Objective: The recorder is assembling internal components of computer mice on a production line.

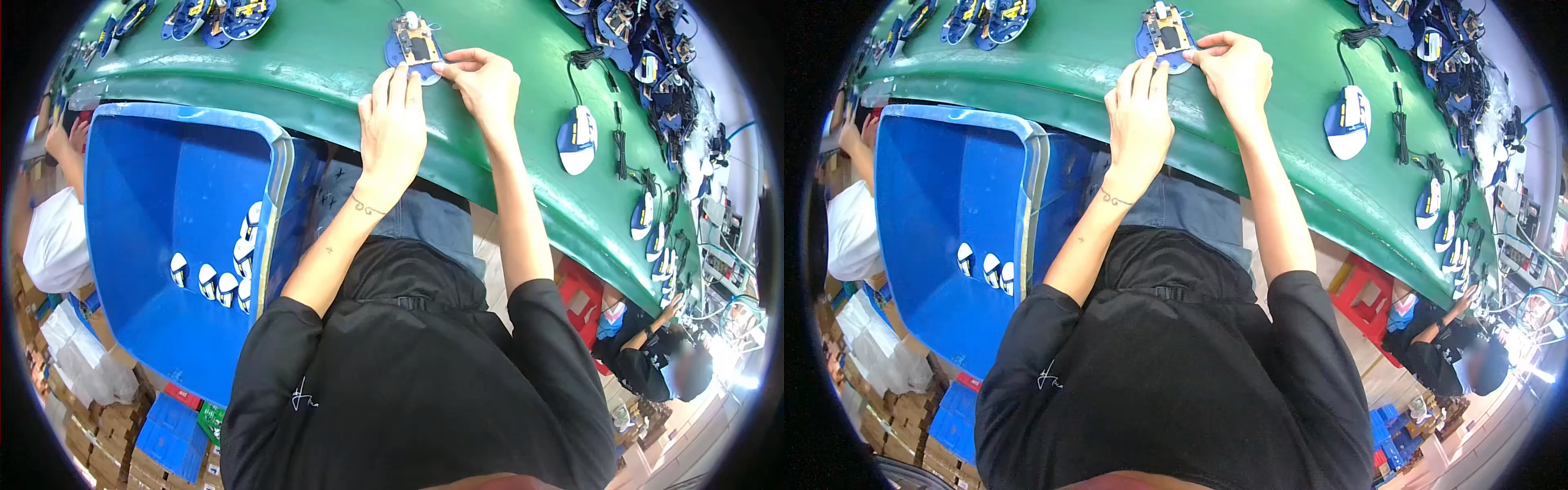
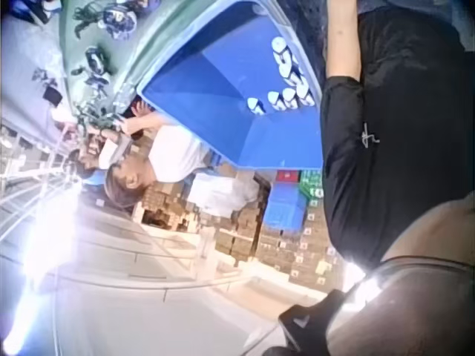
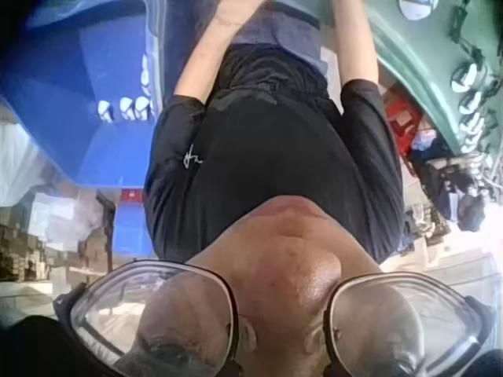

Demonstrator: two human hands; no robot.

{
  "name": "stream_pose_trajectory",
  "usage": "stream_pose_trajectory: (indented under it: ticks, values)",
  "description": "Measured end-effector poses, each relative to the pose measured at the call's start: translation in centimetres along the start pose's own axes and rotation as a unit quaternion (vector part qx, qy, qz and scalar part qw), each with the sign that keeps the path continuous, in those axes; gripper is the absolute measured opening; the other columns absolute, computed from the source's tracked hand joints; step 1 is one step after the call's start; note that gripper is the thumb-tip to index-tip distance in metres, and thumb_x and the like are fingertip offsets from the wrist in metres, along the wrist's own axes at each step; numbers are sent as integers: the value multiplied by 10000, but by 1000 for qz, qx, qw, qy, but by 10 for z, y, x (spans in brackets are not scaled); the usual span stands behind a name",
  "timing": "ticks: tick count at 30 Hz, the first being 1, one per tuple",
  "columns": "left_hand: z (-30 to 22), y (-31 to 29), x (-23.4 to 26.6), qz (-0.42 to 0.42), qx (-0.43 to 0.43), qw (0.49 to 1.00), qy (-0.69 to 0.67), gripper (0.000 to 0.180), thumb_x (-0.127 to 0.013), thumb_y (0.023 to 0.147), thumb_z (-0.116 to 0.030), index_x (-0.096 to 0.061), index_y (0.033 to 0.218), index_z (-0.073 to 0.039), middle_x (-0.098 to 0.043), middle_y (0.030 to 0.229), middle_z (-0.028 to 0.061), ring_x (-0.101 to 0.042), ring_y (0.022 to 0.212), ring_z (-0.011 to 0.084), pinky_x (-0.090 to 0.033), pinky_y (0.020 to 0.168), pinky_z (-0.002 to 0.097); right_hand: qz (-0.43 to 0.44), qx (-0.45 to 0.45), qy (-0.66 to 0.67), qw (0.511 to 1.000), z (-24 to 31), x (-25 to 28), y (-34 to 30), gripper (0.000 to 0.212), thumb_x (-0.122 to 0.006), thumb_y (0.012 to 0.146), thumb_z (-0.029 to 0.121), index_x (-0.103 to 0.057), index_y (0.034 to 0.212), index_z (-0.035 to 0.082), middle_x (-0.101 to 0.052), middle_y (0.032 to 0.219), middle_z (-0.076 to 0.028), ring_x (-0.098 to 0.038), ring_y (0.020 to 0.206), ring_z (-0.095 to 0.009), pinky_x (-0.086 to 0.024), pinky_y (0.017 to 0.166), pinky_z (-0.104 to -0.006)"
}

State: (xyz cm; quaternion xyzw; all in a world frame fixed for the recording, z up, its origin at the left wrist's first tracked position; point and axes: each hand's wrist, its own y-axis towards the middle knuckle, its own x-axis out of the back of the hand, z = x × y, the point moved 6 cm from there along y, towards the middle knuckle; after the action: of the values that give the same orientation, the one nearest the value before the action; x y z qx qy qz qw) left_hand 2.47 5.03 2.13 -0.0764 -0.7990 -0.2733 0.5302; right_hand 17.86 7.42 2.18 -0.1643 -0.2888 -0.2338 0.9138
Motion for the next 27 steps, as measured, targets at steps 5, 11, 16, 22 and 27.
stream_pose_trajectory:
  ticks: [5, 11, 16, 22, 27]
  values:
    - [-5, -6, 11, -26, -27, 998, 53, 439, -579, 826, -85, -610, 1261, -38, -616, 1252, 56, -530, 1168, 218, -414, 901, 385, -9, 29, -21, 999, -2, 5, -4, 257, -800, 741, 227, -766, 962, 101, -733, 761, -38, -678, 642, -142, -529, 664, -304]
    - [-5, 2, 5, -16, -48, 997, 51, 385, -577, 819, -110, -637, 1195, -49, -634, 1217, 44, -553, 1111, 205, -412, 886, 376, -99, 283, -16, 954, 8, 14, -29, 193, -663, 819, 99, -756, 987, 102, -733, 921, -70, -690, 776, -226, -543, 725, -341]
    - [-2, 4, 5, -22, -54, 998, 14, 365, -590, 806, -94, -639, 1165, -47, -630, 1221, 48, -550, 1120, 218, -408, 908, 392, -68, 439, -258, 858, 20, 3, -49, 268, -594, 803, 36, -750, 1013, 98, -719, 1074, -34, -659, 938, -247, -527, 862, -353]
    - [-1, 12, 7, -16, -44, 998, -30, 348, -593, 816, -80, -627, 1159, -36, -588, 1292, 94, -519, 1192, 269, -403, 935, 411, -28, 299, -72, 951, 18, 23, 19, 208, -675, 802, 142, -764, 982, 84, -731, 888, -138, -710, 776, -270, -558, 777, -346]
    - [0, 10, -2, -47, -65, 997, -18, 299, -561, 835, -71, -618, 1123, -15, -549, 1370, 159, -491, 1289, 314, -429, 890, 405, 82, 410, -164, 893, 47, 8, 53, 217, -731, 823, 194, -755, 987, 54, -746, 889, -92, -708, 795, -190, -547, 722, -314]
